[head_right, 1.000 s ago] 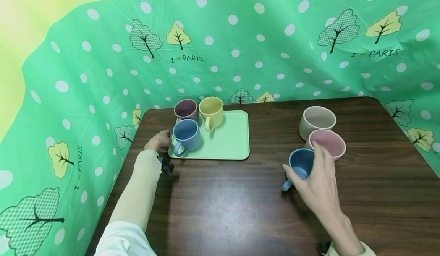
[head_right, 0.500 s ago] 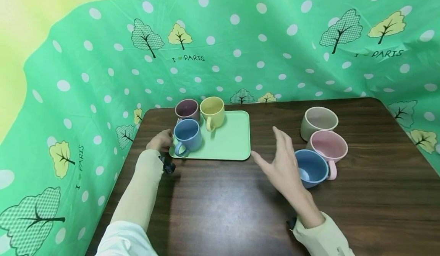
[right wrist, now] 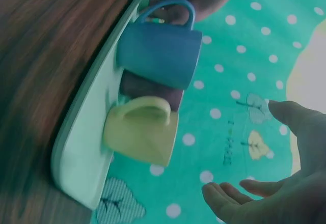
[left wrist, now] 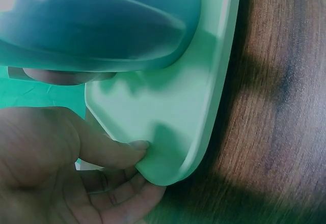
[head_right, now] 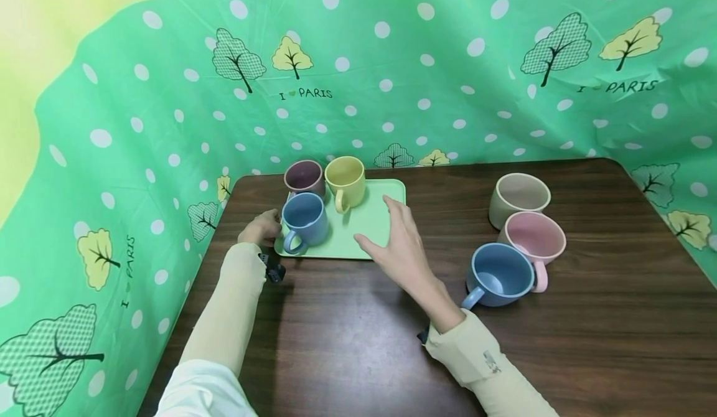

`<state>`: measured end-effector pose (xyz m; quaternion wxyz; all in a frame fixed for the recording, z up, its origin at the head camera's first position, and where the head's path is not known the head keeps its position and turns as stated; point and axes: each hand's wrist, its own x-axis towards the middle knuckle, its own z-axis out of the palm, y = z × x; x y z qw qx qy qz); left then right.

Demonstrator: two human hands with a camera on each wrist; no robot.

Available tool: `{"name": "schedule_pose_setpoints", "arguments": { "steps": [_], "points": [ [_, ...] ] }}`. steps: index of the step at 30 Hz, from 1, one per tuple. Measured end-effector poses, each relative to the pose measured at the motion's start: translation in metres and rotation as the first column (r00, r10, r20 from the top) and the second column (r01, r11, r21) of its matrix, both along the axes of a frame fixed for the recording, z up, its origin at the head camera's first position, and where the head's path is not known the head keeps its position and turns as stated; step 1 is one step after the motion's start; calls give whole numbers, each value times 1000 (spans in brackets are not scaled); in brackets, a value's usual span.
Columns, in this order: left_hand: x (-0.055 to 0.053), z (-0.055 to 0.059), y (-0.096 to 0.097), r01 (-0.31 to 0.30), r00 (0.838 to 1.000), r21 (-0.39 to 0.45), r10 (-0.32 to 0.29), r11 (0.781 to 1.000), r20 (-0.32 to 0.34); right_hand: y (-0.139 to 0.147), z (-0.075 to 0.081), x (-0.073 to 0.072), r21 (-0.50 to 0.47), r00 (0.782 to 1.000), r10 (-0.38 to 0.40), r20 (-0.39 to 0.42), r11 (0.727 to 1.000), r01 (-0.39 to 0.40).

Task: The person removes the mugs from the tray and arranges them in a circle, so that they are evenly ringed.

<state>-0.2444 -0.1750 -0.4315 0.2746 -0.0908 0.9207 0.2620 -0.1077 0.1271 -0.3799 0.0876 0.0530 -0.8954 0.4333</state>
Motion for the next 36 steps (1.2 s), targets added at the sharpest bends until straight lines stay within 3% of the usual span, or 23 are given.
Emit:
{"name": "schedule_pose_setpoints", "arguments": {
  "steps": [11, 22, 30, 36],
  "points": [
    [0, 2, -1, 5, 1000, -41, -5, 999, -3, -47, -16, -36, -23, 992, 115, 53, 993, -114],
    [0, 4, 0, 8, 1000, -24, -8, 1000, -2, -82, -31, -67, -78, 977, 212, 38, 975, -208],
    [-1, 2, 1, 10, 1000, -48, -11, 999, -10, -102, -35, -79, -46, 971, 237, 40, 971, -236],
    [-2, 2, 1, 4, 1000, -47, -4, 999, 8, -114, -37, -87, 48, 972, 234, 35, 971, -235]
  ]
}}
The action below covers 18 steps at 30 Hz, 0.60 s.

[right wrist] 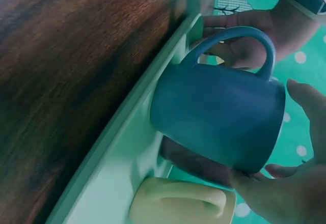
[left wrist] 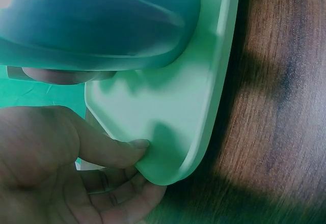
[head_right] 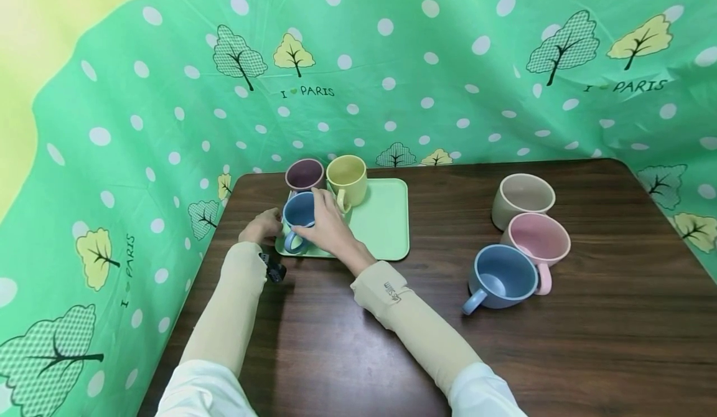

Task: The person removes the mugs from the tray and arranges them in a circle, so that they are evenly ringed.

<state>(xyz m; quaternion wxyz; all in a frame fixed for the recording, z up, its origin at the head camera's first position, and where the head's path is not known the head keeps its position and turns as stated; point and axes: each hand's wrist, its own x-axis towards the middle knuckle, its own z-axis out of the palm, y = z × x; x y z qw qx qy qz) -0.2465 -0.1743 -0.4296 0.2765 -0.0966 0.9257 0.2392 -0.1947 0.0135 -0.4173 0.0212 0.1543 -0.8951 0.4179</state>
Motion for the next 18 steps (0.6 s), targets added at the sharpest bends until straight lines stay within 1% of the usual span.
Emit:
{"name": "schedule_pose_setpoints", "arguments": {
  "steps": [6, 11, 13, 18],
  "points": [
    [-1, 1, 0, -15, 1000, 2, 15, 1000, 2, -5, -2, -5, 76, 1000, -9, -15, 997, 10],
    [1, 3, 2, -18, 1000, 4, 18, 1000, 13, -4, -1, -2, 118, 999, -26, -26, 993, 29],
    [1, 3, 2, -15, 1000, -4, 15, 1000, -1, -3, -1, 1, 122, 999, -28, -43, 992, 33],
    [0, -4, 0, -10, 999, -9, 10, 1000, -46, 2, -4, 10, 92, 996, -34, -88, 995, 42]
  ]
}}
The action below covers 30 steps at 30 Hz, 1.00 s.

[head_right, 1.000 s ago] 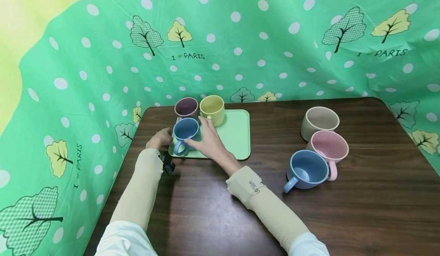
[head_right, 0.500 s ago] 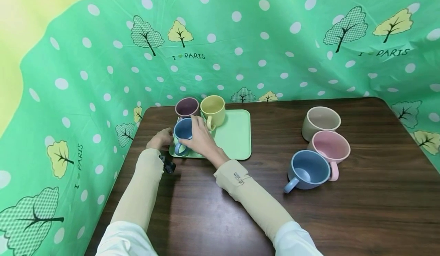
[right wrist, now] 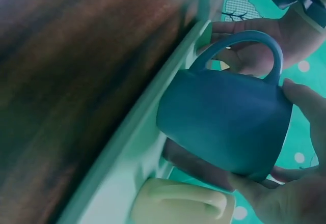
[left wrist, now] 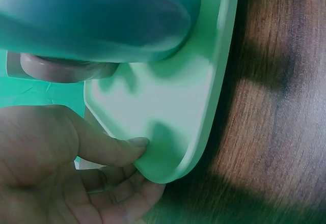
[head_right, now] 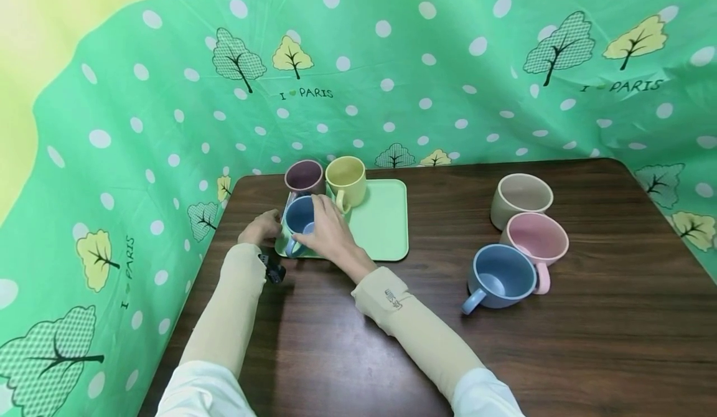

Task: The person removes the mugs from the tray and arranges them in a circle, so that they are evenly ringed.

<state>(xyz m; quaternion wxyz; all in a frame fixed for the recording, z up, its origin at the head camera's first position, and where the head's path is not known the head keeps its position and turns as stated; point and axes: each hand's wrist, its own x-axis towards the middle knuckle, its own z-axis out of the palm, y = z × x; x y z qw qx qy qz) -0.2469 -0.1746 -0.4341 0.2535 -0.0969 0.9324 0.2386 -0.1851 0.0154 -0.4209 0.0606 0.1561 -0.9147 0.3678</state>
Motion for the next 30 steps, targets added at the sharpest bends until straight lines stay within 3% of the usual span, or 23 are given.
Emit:
{"name": "schedule_pose_setpoints", "arguments": {
  "steps": [5, 14, 30],
  "points": [
    [0, -4, 0, 4, 1000, 9, -4, 1000, -17, 12, 2, 12, -16, 1000, -24, -9, 1000, 23],
    [-1, -6, 0, 9, 1000, 13, -9, 1000, 3, 45, 32, 34, -45, 998, -53, -15, 998, 52],
    [2, -2, -3, 34, 999, 54, -35, 998, 2, 115, 47, 56, 29, 973, -230, 23, 973, 230]
  ]
}}
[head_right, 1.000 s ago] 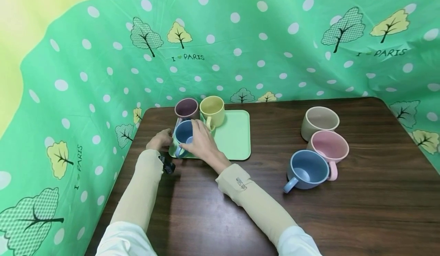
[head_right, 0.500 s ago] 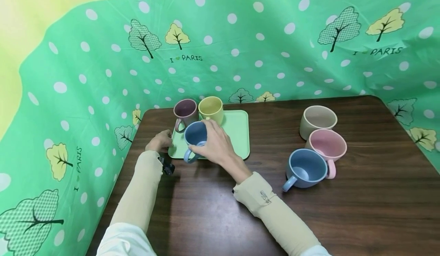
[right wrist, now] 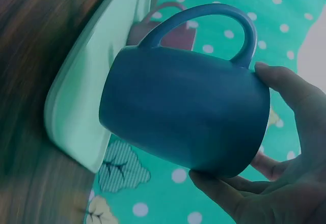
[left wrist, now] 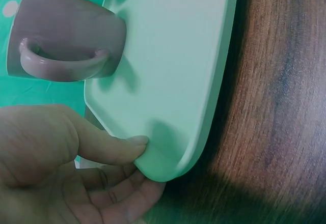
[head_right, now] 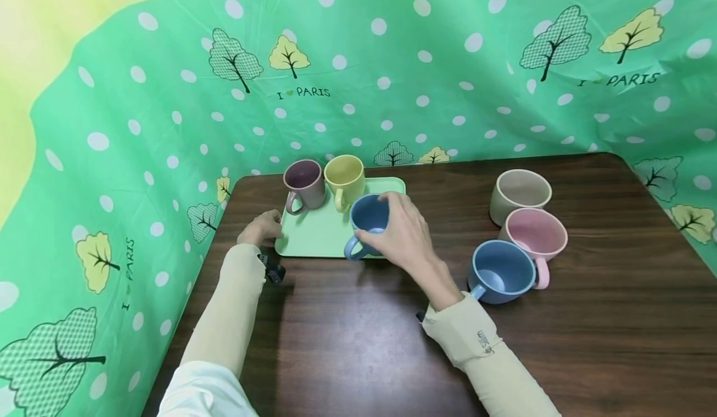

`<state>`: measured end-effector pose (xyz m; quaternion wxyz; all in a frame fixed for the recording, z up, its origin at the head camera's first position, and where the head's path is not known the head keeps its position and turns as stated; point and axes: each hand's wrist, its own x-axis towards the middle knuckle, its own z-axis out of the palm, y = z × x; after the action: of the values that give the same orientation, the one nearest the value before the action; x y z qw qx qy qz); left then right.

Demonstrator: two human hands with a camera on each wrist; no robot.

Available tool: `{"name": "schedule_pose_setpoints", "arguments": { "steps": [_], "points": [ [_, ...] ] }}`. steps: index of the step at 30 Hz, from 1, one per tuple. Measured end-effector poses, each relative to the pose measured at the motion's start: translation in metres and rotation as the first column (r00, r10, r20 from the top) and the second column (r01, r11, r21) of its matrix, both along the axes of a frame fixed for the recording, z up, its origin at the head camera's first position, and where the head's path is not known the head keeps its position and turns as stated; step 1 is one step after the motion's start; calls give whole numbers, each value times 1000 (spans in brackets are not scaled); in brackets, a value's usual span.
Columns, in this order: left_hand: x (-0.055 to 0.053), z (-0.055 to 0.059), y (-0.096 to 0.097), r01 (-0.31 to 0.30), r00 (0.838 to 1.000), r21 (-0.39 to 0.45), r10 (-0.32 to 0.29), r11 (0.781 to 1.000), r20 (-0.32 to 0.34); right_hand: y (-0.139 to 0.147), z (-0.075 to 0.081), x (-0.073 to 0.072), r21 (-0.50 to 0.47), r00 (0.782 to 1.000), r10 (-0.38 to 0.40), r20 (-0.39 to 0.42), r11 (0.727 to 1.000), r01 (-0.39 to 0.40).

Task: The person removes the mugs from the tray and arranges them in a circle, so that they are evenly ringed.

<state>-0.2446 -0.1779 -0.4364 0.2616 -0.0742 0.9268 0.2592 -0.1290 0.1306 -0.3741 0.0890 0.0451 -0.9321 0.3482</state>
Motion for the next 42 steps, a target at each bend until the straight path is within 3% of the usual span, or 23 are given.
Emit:
{"name": "schedule_pose_setpoints", "arguments": {
  "steps": [16, 42],
  "points": [
    [-2, -2, 1, -14, 1000, -19, 14, 1000, 7, 51, -4, 19, 27, 981, -157, 117, 988, 155],
    [-4, -3, 1, -8, 1000, -35, 8, 999, -2, 87, -11, 28, 106, 959, -234, 163, 970, 218]
  ]
}}
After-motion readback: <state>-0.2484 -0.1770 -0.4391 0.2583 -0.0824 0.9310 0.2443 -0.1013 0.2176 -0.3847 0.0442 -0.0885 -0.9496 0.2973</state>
